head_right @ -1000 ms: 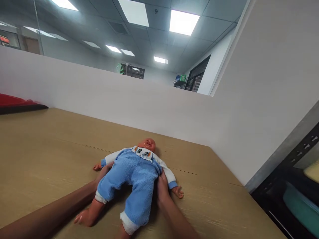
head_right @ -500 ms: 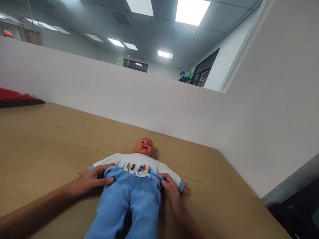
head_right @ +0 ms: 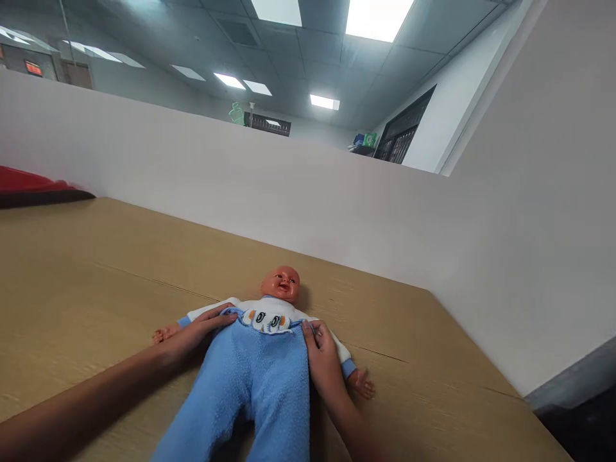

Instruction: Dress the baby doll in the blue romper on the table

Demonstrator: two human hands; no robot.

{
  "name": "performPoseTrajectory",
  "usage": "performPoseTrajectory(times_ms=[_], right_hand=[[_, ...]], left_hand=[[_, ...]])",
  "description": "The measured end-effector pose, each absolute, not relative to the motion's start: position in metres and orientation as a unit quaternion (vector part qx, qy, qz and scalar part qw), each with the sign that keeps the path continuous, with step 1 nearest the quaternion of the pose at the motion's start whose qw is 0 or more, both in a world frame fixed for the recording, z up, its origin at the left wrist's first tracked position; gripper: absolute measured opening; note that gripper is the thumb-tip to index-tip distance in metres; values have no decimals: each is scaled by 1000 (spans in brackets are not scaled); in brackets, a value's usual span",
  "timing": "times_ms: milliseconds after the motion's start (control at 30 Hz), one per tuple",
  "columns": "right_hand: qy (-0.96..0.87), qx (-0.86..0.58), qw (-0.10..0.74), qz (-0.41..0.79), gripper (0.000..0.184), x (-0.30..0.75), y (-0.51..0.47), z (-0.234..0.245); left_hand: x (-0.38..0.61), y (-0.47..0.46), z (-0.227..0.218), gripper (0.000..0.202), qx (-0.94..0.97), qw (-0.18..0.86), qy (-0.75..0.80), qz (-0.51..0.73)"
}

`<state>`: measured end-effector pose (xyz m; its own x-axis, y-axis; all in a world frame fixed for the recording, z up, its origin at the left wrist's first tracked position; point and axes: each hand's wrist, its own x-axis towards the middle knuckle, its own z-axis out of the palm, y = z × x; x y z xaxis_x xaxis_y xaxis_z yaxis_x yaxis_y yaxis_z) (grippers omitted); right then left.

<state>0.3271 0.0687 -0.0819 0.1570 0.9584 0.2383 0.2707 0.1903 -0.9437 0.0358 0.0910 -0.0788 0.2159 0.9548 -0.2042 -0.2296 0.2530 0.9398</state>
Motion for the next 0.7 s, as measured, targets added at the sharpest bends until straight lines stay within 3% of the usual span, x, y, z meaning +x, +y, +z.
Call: performPoseTrajectory(times_ms=[200, 400, 567, 700], right_hand=[[-685, -496, 388, 365, 44, 329, 49, -37], [-620, -465, 525, 354, 46, 317, 71, -47], [-618, -577, 450, 287, 48, 326, 72, -61], [-636, -580, 406, 306, 41, 346, 48, -64]], left_hand=[[33, 88, -46, 48, 616, 625, 319, 358], [41, 91, -44, 42, 617, 588, 327, 408], [43, 99, -61, 46, 672, 498, 396, 379], [18, 102, -59, 34, 733, 451, 395, 321]])
